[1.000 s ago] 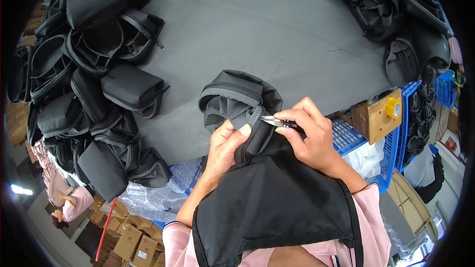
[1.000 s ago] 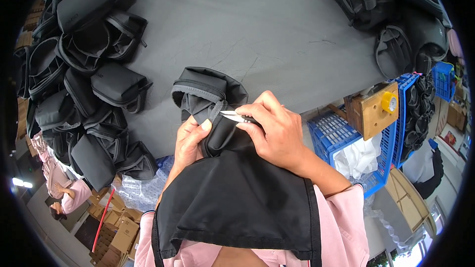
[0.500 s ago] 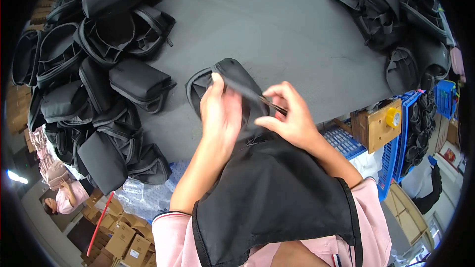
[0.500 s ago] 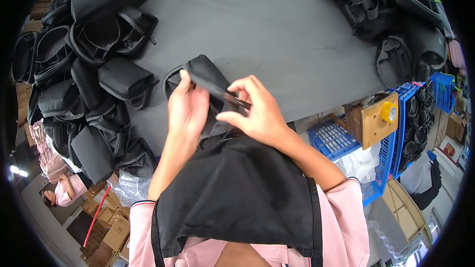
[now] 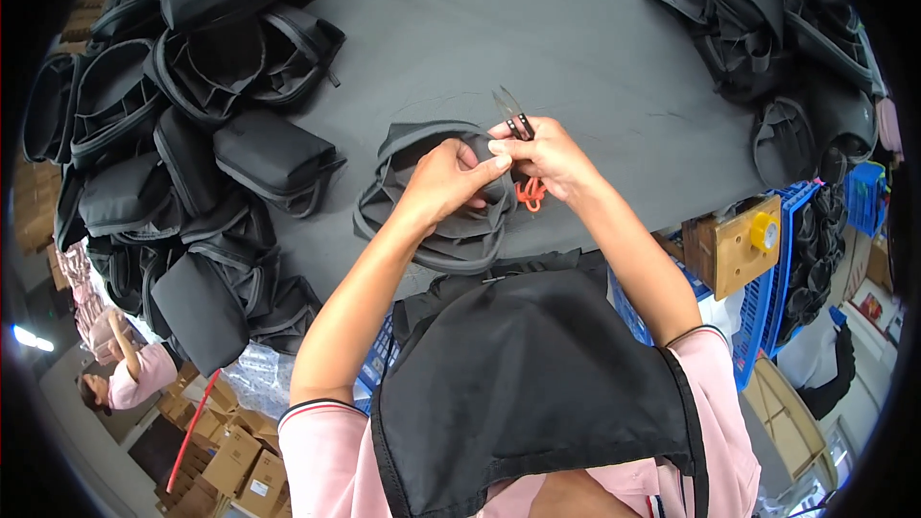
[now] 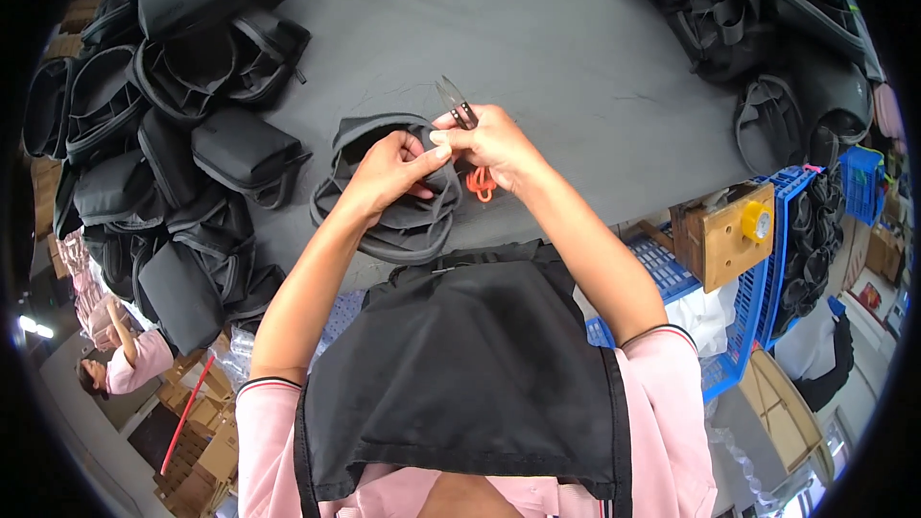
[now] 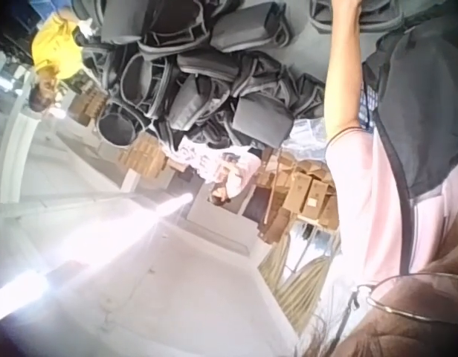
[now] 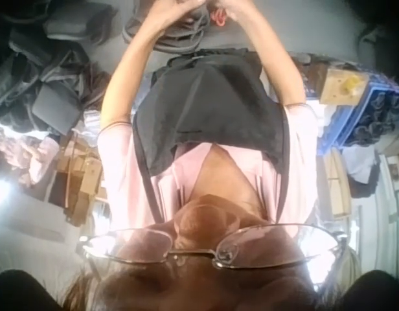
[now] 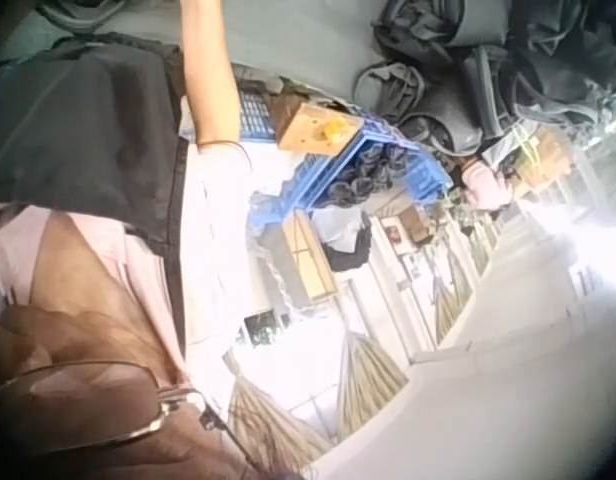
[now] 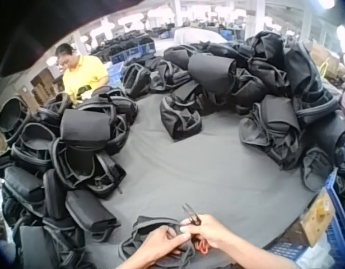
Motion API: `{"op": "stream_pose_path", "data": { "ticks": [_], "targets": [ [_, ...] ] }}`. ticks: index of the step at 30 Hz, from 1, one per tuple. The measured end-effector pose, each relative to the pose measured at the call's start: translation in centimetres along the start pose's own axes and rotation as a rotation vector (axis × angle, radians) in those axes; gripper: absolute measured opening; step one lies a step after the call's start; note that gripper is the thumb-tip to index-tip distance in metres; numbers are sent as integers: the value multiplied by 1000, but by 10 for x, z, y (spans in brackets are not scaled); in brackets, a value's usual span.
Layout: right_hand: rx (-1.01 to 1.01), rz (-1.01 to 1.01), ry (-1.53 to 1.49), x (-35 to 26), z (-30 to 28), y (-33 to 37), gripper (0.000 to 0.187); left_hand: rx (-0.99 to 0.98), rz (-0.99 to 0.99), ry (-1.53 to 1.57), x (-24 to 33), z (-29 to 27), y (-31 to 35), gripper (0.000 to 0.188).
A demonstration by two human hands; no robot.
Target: Trim excess threads from fabric bags using small scissors.
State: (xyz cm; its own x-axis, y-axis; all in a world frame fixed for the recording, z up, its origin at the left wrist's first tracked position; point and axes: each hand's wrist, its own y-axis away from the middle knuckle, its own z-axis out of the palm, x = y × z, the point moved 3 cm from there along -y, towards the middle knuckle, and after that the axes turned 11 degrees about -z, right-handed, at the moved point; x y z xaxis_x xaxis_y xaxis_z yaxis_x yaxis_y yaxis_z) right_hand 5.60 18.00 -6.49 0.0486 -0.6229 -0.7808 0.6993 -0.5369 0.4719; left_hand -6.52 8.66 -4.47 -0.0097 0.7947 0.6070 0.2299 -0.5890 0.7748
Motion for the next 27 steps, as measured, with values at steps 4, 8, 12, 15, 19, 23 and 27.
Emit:
{"op": "stream_pose_path", "data": {
  "ticks": [4, 8, 12, 15, 19, 23, 27],
  "targets": [
    [22, 32, 56, 10, -5, -8, 28, 42, -110, -17, -4, 6, -14, 46],
    [117, -428, 681, -7, 0, 21, 29, 26, -64, 102, -12, 7, -19, 35],
    [220, -556, 822, 0, -2, 73, 32, -28, -105, 259, -6, 7, -14, 28],
    [152, -414, 855, 19, -6, 88, 33, -36, -114, 284, -5, 9, -14, 31],
    [154, -354, 668, 36, -15, 80, 29, -37, -94, 291, -4, 11, -13, 33],
    [104, -289, 650, 30, -13, 74, 25, -17, -95, 294, -7, 11, -15, 34],
    [114, -305, 478, 35, -17, 73, 23, -13, -88, 292, -9, 11, -15, 33]
  ]
}}
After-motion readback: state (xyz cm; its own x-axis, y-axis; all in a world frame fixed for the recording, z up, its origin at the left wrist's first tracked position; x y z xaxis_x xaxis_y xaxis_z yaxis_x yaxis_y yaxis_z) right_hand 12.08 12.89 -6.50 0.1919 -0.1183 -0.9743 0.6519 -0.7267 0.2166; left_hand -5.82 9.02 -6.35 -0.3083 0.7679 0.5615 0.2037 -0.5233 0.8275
